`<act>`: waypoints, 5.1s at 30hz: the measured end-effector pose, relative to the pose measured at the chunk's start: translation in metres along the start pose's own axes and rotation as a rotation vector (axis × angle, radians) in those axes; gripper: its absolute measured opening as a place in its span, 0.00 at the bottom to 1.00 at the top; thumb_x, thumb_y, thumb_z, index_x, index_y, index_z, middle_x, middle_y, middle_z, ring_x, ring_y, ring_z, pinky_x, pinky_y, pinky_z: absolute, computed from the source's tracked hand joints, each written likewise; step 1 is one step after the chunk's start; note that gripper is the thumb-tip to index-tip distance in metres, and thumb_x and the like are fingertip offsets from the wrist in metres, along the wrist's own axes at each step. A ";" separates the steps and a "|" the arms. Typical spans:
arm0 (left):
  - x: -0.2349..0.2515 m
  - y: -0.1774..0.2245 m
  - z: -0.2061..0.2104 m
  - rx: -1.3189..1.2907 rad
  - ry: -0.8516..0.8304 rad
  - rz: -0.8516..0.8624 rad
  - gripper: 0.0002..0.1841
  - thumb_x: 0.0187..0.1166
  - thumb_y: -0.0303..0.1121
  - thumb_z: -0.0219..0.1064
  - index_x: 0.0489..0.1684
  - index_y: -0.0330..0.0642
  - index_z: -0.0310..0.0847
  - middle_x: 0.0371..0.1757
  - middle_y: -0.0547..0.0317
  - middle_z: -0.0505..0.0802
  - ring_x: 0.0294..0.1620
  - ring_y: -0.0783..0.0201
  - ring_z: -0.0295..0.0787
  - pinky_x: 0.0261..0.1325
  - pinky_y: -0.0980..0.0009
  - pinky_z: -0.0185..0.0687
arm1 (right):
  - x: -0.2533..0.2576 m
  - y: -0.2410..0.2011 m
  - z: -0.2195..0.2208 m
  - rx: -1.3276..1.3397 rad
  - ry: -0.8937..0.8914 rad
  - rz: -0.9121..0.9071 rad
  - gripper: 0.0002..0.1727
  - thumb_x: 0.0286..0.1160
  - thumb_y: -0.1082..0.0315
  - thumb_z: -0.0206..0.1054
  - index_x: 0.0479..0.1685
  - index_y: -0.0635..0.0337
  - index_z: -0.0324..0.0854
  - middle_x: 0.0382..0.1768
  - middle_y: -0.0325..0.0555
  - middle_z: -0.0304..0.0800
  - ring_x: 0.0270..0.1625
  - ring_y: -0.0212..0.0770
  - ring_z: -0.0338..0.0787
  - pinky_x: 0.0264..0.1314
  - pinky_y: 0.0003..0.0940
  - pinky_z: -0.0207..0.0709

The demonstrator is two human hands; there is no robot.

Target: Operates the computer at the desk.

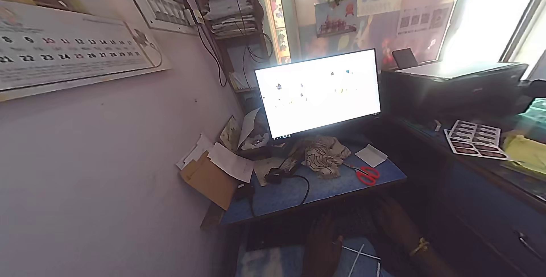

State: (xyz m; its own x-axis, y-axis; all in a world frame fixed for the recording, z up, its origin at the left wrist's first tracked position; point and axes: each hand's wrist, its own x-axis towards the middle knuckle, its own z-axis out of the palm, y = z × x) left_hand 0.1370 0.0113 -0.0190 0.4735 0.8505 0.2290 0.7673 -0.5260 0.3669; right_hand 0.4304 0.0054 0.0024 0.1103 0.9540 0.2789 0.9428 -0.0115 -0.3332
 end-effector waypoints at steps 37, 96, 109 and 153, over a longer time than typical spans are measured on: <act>0.000 0.003 -0.003 -0.021 0.003 -0.009 0.29 0.91 0.56 0.45 0.81 0.52 0.77 0.90 0.63 0.72 0.93 0.58 0.60 0.93 0.49 0.48 | -0.003 -0.009 -0.013 -0.047 0.016 -0.027 0.25 0.73 0.56 0.65 0.65 0.61 0.86 0.71 0.63 0.83 0.76 0.63 0.81 0.77 0.55 0.76; -0.001 0.003 -0.001 -0.007 0.025 0.016 0.30 0.90 0.58 0.45 0.85 0.56 0.73 0.91 0.64 0.70 0.93 0.58 0.58 0.94 0.47 0.47 | -0.001 -0.009 -0.009 -0.059 0.012 0.031 0.28 0.82 0.56 0.59 0.77 0.60 0.79 0.76 0.62 0.80 0.81 0.63 0.77 0.83 0.56 0.70; -0.001 0.003 -0.001 0.009 0.027 0.016 0.31 0.90 0.59 0.44 0.84 0.55 0.74 0.91 0.65 0.70 0.93 0.59 0.58 0.94 0.48 0.47 | -0.001 -0.010 -0.011 -0.069 0.004 0.027 0.27 0.83 0.56 0.58 0.76 0.60 0.80 0.77 0.64 0.78 0.82 0.63 0.75 0.84 0.55 0.69; -0.002 0.002 0.000 -0.016 0.010 0.012 0.31 0.91 0.58 0.43 0.83 0.52 0.74 0.91 0.64 0.70 0.94 0.59 0.57 0.94 0.48 0.46 | 0.001 -0.003 -0.007 -0.021 -0.025 0.014 0.25 0.84 0.56 0.60 0.74 0.59 0.82 0.81 0.61 0.75 0.85 0.60 0.72 0.87 0.53 0.66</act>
State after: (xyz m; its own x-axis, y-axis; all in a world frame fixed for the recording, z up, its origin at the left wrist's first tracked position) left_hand 0.1374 0.0089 -0.0190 0.4782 0.8440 0.2427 0.7544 -0.5363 0.3785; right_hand 0.4300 0.0040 0.0095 0.1157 0.9608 0.2520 0.9477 -0.0308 -0.3177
